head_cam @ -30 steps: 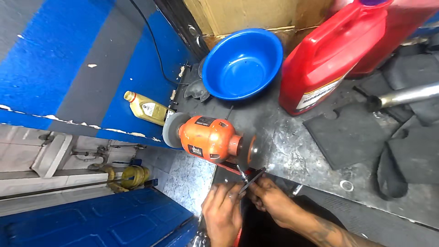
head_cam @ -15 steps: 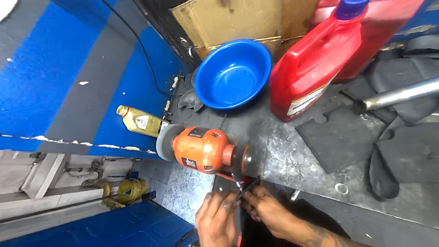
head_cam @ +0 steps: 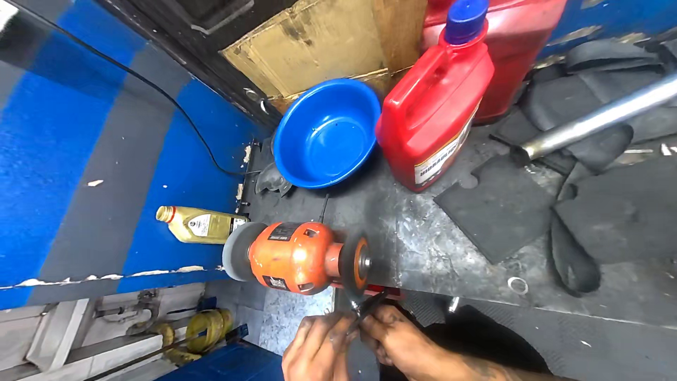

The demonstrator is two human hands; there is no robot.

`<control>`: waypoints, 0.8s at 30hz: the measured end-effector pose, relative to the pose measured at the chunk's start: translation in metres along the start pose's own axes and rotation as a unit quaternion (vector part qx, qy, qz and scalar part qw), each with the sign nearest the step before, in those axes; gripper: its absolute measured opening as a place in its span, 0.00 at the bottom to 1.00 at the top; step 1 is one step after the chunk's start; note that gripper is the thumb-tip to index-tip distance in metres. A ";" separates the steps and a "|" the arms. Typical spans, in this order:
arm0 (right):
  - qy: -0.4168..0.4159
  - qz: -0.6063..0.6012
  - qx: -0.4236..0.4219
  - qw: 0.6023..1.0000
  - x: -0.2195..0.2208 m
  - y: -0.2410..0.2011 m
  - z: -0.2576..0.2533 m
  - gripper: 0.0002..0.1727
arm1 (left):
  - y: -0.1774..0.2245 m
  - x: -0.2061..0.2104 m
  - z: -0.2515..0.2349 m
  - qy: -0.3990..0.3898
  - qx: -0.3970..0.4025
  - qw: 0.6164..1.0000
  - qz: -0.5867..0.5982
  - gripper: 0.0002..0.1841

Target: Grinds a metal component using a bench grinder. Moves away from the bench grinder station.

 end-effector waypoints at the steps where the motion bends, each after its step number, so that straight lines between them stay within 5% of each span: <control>1: -0.002 -0.003 0.001 1.000 0.000 0.002 0.001 0.13 | 0.000 0.001 0.000 -0.008 0.003 1.000 -0.001 0.11; 24: 0.000 -0.005 0.008 1.000 -0.002 0.011 0.013 0.14 | 0.006 0.001 0.002 -0.057 0.009 0.998 0.006 0.12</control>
Point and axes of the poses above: each hand's wrist, its own z-axis away from the middle knuckle, its own x-axis out of the palm, y = z × x, the point moved 4 cm from there along -z, towards the middle knuckle, and after that the axes turned 11 degrees about -y, right-handed, at the moved point
